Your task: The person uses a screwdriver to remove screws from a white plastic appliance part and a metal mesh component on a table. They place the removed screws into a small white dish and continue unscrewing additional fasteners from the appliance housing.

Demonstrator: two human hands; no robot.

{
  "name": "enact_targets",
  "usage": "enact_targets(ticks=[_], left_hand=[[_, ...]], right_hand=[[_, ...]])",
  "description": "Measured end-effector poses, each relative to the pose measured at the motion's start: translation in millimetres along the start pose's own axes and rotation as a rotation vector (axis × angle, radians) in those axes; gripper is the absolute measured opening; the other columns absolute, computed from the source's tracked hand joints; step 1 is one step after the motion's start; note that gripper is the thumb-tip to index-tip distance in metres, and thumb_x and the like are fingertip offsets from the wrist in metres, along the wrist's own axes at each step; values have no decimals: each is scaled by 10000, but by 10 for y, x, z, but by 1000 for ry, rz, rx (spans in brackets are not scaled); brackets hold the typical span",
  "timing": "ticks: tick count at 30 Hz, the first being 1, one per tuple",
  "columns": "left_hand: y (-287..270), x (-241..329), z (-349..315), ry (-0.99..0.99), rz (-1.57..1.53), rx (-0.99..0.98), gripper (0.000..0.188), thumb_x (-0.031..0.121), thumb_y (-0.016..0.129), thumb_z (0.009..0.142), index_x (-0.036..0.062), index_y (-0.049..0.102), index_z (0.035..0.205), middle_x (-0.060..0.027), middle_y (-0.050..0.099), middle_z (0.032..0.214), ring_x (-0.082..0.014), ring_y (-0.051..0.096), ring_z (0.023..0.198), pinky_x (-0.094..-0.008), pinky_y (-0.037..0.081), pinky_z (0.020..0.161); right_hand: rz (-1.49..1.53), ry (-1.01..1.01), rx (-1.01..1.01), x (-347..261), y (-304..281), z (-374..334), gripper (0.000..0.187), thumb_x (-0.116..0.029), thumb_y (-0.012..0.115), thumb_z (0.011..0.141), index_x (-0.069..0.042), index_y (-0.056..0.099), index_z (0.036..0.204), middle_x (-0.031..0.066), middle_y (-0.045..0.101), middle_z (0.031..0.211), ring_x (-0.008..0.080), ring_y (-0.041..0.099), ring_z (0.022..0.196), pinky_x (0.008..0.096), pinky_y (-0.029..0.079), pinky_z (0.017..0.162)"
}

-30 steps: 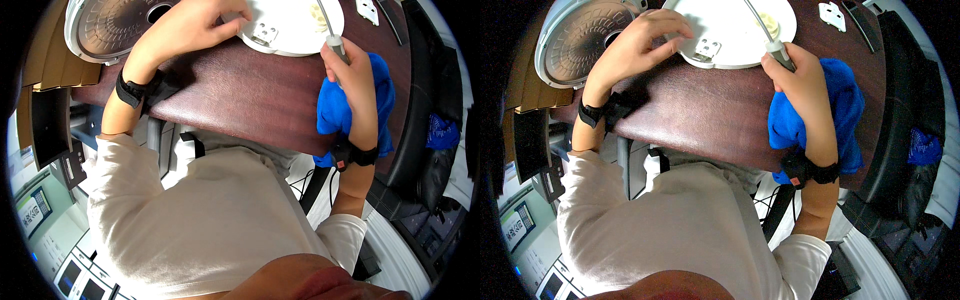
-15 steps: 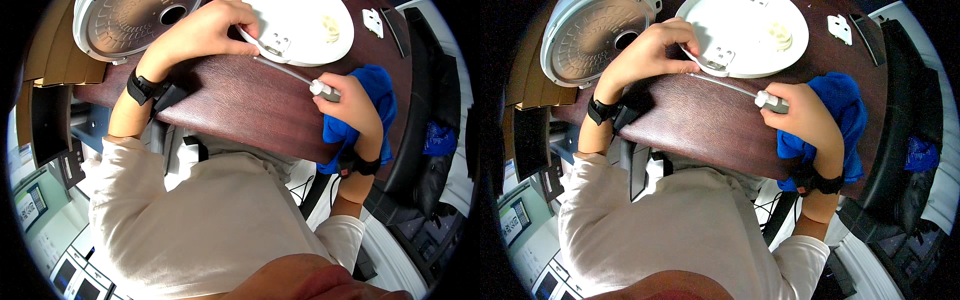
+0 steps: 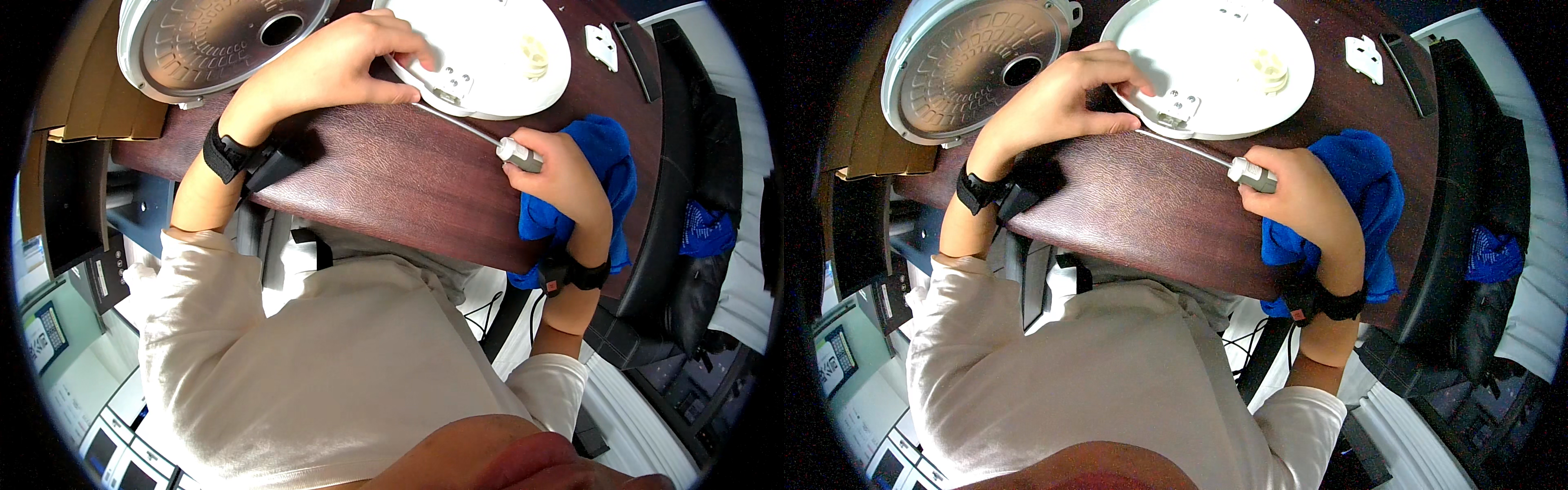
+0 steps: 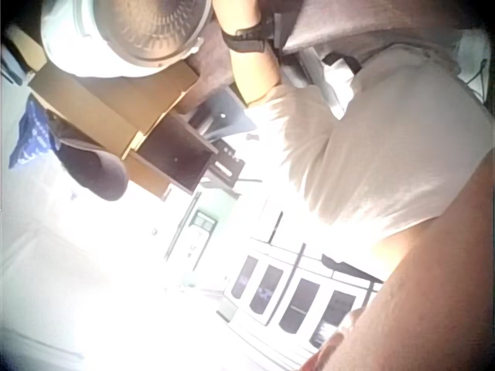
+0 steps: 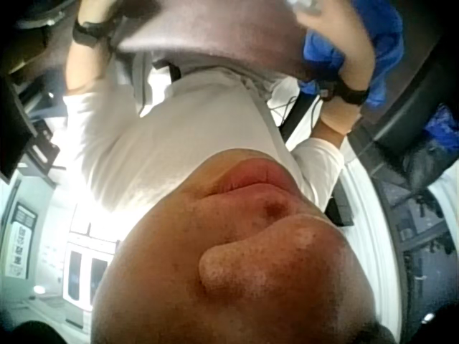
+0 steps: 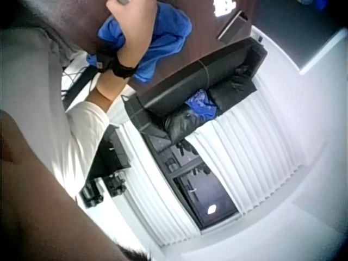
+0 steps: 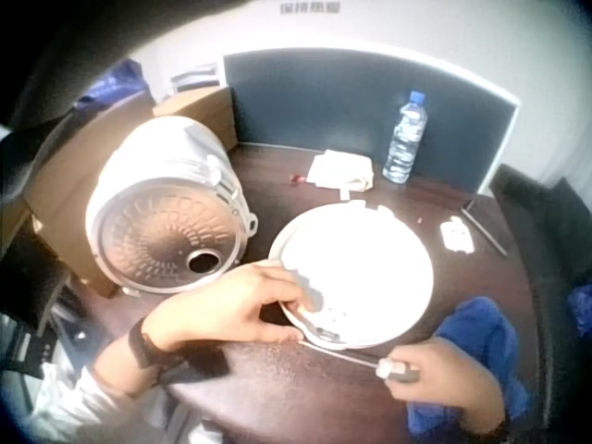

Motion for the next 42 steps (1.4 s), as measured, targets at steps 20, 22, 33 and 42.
enact_targets(ticks=[20, 22, 33, 42], left_hand=[[18, 9, -2, 7, 2, -20, 354, 180, 772, 759, 21, 662, 1055, -125, 626, 981, -297, 580, 984, -387, 444, 897], [19, 11, -2, 2, 4, -26, 349, 181, 773, 760, 17, 661, 1048, -127, 630, 994, -300, 580, 997, -387, 444, 901], [-50, 17, -6, 9, -156, 19, 272, 174, 755, 785, -4, 669, 972, -142, 662, 999, -295, 615, 948, -381, 472, 874], [-106, 81, -22, 83, -94, 98, 164, 115, 718, 809, 11, 693, 933, -129, 646, 910, -301, 613, 926, -373, 482, 844]], right_hand=[[-48, 11, -1, 4, -18, 2, 174, -142, 685, 780, 2, 617, 850, 201, 584, 687, 335, 595, 586, 360, 452, 552], [-55, 10, 7, 14, -20, -2, 187, -153, 693, 785, 2, 618, 857, 196, 593, 696, 328, 597, 592, 356, 455, 559], [-105, -62, -63, -4, -169, -117, 225, -180, 716, 800, -7, 643, 925, 147, 595, 721, 224, 584, 622, 335, 443, 586], [330, 44, -8, -2, -576, -515, 355, -161, 649, 894, -41, 597, 1224, -29, 572, 815, 43, 475, 639, 206, 374, 539]])
Point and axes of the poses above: each hand's wrist, its own z-axis towards the middle knuckle, its own y-axis out of the palm, x = y × z, the point moved 10 cm from there along z, towards the middle knuckle
